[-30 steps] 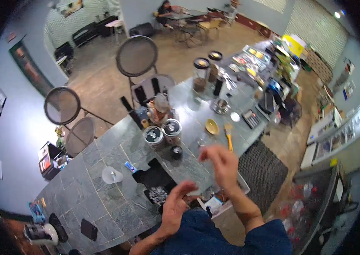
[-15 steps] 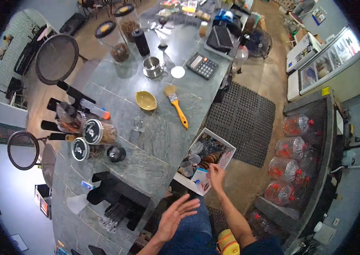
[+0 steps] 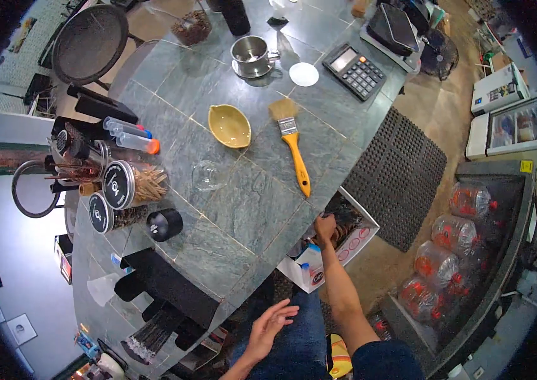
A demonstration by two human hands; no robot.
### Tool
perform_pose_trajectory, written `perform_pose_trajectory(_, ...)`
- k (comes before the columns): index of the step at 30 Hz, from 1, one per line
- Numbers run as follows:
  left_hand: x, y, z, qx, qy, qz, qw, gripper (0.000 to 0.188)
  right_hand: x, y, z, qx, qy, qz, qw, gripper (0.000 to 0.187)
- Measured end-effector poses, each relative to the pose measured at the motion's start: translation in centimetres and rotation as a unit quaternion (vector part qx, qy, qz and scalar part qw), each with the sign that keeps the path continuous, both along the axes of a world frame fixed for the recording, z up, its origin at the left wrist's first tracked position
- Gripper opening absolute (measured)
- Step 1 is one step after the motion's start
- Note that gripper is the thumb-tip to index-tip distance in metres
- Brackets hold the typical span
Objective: Assembling and inspecting small mechanical components, possibly for coffee equipment, on a tiled counter.
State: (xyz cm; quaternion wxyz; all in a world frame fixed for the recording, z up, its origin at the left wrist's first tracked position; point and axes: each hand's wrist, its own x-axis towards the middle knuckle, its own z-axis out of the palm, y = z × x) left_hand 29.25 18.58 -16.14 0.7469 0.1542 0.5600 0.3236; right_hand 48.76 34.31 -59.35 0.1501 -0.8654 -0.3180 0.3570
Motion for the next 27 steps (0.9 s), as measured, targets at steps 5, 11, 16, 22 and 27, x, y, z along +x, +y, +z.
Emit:
perform_pose_trajectory(5, 0.9, 0.4, -1.0, 0.022, -0.007, -0.022, 0.999, 0.053, 4.0, -2.2, -5.0, 0.062, 0.078, -0.051, 0.994, 0.052)
perform_pose_trajectory(11, -0.2, -0.3, -0.1, 0.026, -0.015, 0.0, 1.0, 0.05, 5.4, -2.5, -4.5, 0.066, 0.193, -0.209, 0.957, 0.041)
perform_pose_trajectory(16, -0.6, -0.8, 0.7, 0.077, 0.015, -0.017, 0.997, 0.049, 3.9, -5.6, 10.5, 0.07, 0.395, -0.345, 0.849, 0.034)
perform_pose_trajectory(22, -1.7, -1.3, 4.0, 0.213, 0.104, -0.024, 0.971, 0.075, 0.6, -9.8, 31.7, 0.131, 0.598, -0.305, 0.729, 0.028)
perform_pose_trajectory(27, -5.1, -1.1, 9.9, 0.378, 0.143, -0.033, 0.914, 0.117, -4.2, -13.9, 46.4, 0.093, 0.729, -0.123, 0.667, 0.042)
